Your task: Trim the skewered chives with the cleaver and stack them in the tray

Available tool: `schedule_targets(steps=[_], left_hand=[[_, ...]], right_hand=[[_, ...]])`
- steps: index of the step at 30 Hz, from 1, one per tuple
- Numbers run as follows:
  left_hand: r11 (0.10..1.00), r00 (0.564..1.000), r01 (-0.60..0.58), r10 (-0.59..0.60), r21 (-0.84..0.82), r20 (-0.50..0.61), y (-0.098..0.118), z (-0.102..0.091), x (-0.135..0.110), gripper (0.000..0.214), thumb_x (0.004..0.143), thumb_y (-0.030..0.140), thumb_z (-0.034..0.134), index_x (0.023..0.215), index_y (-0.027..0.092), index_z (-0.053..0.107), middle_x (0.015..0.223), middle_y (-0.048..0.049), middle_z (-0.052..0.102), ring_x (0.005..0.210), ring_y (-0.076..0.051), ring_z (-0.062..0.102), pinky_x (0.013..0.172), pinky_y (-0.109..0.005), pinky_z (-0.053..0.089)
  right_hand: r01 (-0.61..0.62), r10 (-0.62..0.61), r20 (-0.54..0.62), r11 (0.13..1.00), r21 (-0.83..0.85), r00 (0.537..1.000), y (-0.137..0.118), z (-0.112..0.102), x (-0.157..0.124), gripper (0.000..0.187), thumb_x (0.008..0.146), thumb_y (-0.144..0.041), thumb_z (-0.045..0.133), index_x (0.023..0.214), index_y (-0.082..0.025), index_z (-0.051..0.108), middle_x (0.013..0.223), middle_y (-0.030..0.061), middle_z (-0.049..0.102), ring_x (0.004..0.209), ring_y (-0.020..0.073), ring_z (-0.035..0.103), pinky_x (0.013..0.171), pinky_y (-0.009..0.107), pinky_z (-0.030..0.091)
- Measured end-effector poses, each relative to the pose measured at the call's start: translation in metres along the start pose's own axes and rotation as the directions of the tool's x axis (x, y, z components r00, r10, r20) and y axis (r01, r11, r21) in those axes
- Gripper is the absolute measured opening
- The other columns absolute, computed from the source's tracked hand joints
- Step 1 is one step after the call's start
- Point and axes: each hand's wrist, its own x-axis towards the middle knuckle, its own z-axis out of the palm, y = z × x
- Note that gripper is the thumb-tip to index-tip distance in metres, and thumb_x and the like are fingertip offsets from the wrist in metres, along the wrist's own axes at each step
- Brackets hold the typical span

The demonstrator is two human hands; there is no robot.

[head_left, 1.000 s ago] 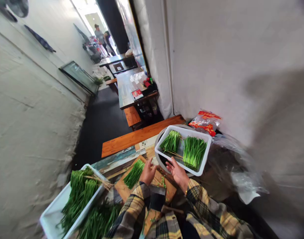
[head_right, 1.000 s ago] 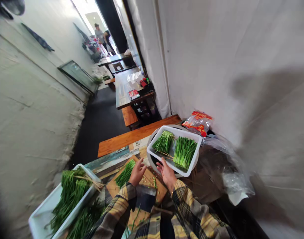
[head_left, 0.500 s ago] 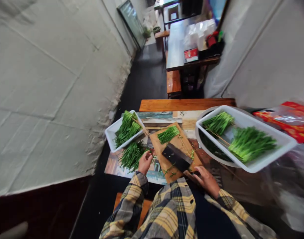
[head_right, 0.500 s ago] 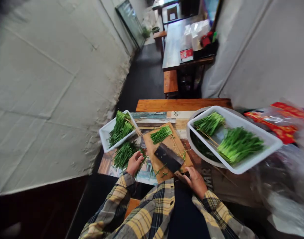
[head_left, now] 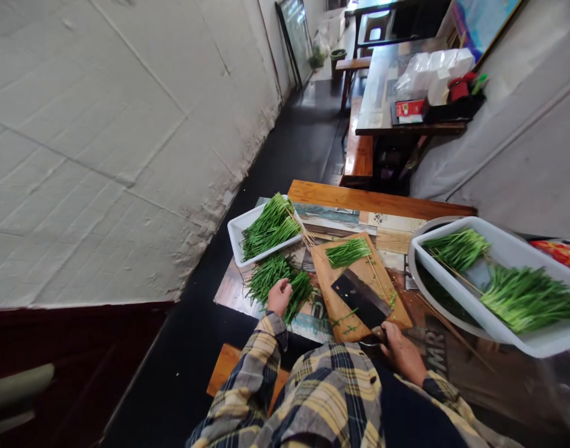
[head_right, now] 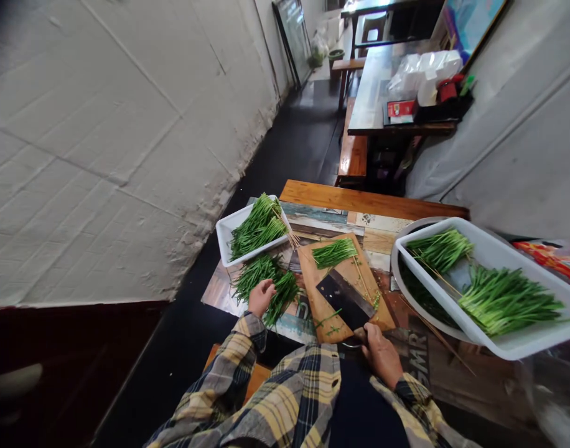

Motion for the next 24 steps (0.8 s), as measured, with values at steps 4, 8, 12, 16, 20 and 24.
schedule_targets(steps=[4, 8, 12, 16, 20, 24], left_hand=[[0.998, 0.997, -0.021, 0.025, 0.065, -0.067, -0.016, -0.026, 0.017, 0.023, 0.073, 0.023, 0.055, 0.092, 0.017, 0.066, 0.083, -0.0056, 0.07, 0.077, -0.018, 0.066, 0.076, -0.033, 0.052], [0.992, 0.985, -0.078, 0.092, 0.104, -0.145, -0.011, -0.05, 0.042, 0.023, 0.075, 0.024, 0.051, 0.09, 0.017, 0.066, 0.083, -0.0061, 0.069, 0.08, -0.019, 0.065, 0.079, -0.036, 0.051], [0.974, 0.959, -0.184, 0.207, 0.133, -0.192, 0.016, -0.065, 0.079, 0.023, 0.077, 0.024, 0.049, 0.09, 0.017, 0.066, 0.088, -0.0075, 0.068, 0.086, -0.02, 0.063, 0.083, -0.036, 0.048], [0.947, 0.936, -0.267, 0.299, 0.179, -0.183, 0.05, -0.069, 0.126, 0.021, 0.076, 0.023, 0.05, 0.088, 0.018, 0.066, 0.088, -0.007, 0.066, 0.086, -0.02, 0.06, 0.084, -0.035, 0.047], [0.918, 0.922, -0.328, 0.363, 0.222, -0.138, 0.078, -0.067, 0.172, 0.022, 0.075, 0.023, 0.05, 0.089, 0.017, 0.066, 0.086, -0.0076, 0.064, 0.086, -0.021, 0.059, 0.084, -0.035, 0.046], [0.886, 0.901, -0.386, 0.422, 0.255, -0.104, 0.103, -0.073, 0.217, 0.027, 0.074, 0.021, 0.05, 0.096, 0.015, 0.064, 0.096, -0.0104, 0.064, 0.098, -0.024, 0.057, 0.092, -0.037, 0.042]], right_hand=[[-0.004, 0.011, -0.076, 0.996, 0.086, 0.997, -0.007, -0.004, -0.007, 0.039, 0.075, -0.023, 0.045, 0.114, -0.018, 0.044, 0.114, 0.0112, 0.056, 0.101, 0.0212, 0.06, 0.082, 0.03, 0.047], [-0.078, 0.097, -0.103, 0.982, 0.174, 0.99, -0.011, -0.008, -0.019, 0.045, 0.073, -0.036, 0.052, 0.115, -0.021, 0.044, 0.112, 0.0105, 0.061, 0.099, 0.0238, 0.063, 0.081, 0.032, 0.05], [-0.114, 0.175, -0.134, 0.922, 0.371, 0.975, -0.023, -0.002, -0.024, 0.041, 0.073, -0.046, 0.055, 0.107, -0.024, 0.05, 0.1, 0.0064, 0.069, 0.091, 0.0217, 0.067, 0.078, 0.028, 0.052], [-0.154, 0.271, -0.176, 0.856, 0.493, 0.946, -0.047, 0.008, -0.02, 0.041, 0.071, -0.055, 0.054, 0.098, -0.024, 0.057, 0.092, 0.0072, 0.073, 0.085, 0.0226, 0.07, 0.07, 0.026, 0.055], [-0.209, 0.358, -0.178, 0.808, 0.55, 0.917, -0.063, 0.016, -0.016, 0.043, 0.065, -0.061, 0.057, 0.086, -0.025, 0.061, 0.08, 0.0062, 0.074, 0.077, 0.0226, 0.071, 0.062, 0.023, 0.055], [-0.208, 0.381, -0.168, 0.765, 0.61, 0.909, -0.072, 0.02, -0.016, 0.043, 0.061, -0.064, 0.059, 0.081, -0.026, 0.063, 0.073, 0.0045, 0.074, 0.07, 0.0221, 0.071, 0.057, 0.022, 0.055]])
